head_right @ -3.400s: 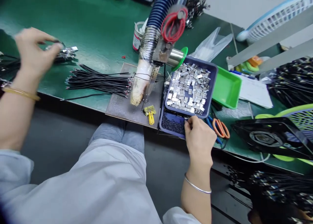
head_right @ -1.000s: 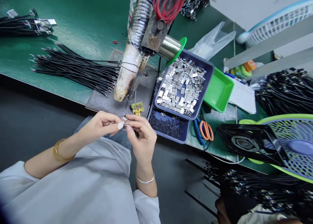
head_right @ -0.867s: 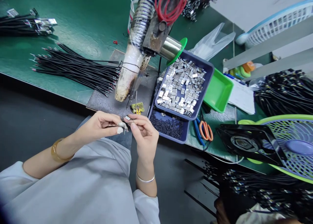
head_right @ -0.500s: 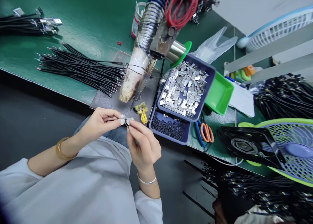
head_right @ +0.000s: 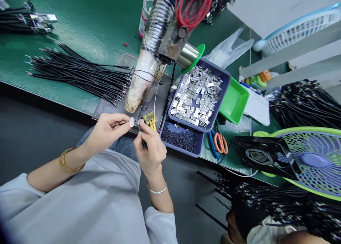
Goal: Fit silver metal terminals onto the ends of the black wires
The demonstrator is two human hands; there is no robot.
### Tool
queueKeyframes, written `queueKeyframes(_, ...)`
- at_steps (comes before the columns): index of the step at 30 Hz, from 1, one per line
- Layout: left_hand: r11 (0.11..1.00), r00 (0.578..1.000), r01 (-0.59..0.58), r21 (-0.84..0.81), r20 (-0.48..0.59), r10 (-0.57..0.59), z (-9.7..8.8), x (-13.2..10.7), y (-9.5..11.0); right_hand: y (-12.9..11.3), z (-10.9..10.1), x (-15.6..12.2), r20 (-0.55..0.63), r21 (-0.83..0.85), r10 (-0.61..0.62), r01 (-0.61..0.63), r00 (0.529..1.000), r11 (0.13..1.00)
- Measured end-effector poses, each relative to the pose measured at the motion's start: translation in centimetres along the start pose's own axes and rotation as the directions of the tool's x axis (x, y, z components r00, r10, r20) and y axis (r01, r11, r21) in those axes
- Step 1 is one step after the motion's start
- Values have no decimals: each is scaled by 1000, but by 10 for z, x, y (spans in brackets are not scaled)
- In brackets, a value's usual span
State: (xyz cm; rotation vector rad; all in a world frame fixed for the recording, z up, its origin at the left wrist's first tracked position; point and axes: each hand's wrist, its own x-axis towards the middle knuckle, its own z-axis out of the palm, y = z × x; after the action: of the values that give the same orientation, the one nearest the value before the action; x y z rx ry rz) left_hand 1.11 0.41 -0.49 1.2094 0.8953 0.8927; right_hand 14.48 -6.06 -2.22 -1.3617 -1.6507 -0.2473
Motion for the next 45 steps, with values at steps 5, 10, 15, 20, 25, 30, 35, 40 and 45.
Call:
queueKeyframes(5,999,997,-13,43,-70,16,5,3,-1,3,2,4,2,-48,-58,58,998,997)
queueKeyframes(10,999,996,-33,36,-77,35,7,2,4,4,2,6,-22,-62,-86,85,996,994)
queueKeyframes(15,998,995,-50,33,-80,53,7,1,6,3,0,7,-15,-96,-112,110,994,989)
queueKeyframes(20,999,996,-21,35,-82,23,5,1,2,5,1,4,17,-120,-150,151,989,981)
queueKeyframes(25,999,997,-17,27,-71,19,5,0,4,5,-1,4,16,-94,-157,158,988,983)
queueKeyframes(30,993,998,-60,100,-20,62,3,-4,8,3,-7,8,-15,23,61,-61,998,998)
queueKeyframes(35,980,992,-115,164,-41,123,1,-2,6,1,-10,10,124,219,296,-317,947,923)
queueKeyframes(40,992,996,-63,114,-59,70,3,3,4,2,-7,12,119,212,282,-302,952,930)
queueKeyframes(45,980,991,-108,169,-60,120,1,6,9,0,-5,17,96,197,261,-276,960,941)
